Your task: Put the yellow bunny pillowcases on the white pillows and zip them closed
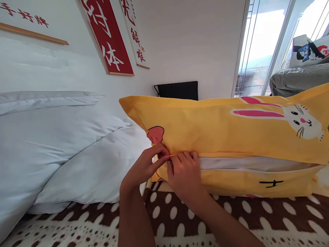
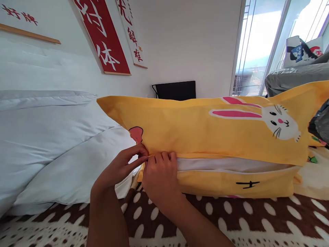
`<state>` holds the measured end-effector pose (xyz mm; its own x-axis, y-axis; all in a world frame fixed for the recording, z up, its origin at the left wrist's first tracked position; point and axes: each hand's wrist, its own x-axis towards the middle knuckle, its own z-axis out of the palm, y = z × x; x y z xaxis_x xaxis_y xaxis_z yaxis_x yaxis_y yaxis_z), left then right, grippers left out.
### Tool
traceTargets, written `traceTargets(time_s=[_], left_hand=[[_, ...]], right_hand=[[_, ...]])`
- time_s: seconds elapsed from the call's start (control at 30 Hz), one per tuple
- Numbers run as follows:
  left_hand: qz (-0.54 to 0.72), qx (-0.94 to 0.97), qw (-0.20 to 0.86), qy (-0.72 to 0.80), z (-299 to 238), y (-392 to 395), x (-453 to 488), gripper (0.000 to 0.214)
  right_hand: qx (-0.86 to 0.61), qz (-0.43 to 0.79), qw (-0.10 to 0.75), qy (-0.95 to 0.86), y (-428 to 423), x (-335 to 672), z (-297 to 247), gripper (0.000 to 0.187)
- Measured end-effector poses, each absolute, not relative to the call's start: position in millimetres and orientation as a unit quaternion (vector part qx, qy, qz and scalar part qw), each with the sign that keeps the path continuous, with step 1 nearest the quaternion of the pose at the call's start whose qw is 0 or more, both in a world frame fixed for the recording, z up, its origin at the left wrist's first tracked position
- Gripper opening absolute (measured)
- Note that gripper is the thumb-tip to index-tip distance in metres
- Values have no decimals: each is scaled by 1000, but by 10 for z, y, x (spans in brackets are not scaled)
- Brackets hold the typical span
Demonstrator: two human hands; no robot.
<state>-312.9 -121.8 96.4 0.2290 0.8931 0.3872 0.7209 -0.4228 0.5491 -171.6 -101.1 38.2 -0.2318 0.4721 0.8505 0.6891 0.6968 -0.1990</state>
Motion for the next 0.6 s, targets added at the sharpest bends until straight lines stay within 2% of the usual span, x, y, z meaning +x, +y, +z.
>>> traceTargets(time_s=[0.13, 0.37, 0.6], left_hand=[[334, 771, 130, 526, 964, -1215, -3113, 21], [325, 769, 123, 536, 990, -1240, -3060, 21], [317, 766, 107, 550, 1004, -1252, -3030, 20]], right_hand=[[-371, -103, 472, -793, -997, -1694, 390, 15], [-368, -73, 513, -772, -973, -1697, 391, 13], [-348, -90, 497, -789, -959, -1680, 375, 18]])
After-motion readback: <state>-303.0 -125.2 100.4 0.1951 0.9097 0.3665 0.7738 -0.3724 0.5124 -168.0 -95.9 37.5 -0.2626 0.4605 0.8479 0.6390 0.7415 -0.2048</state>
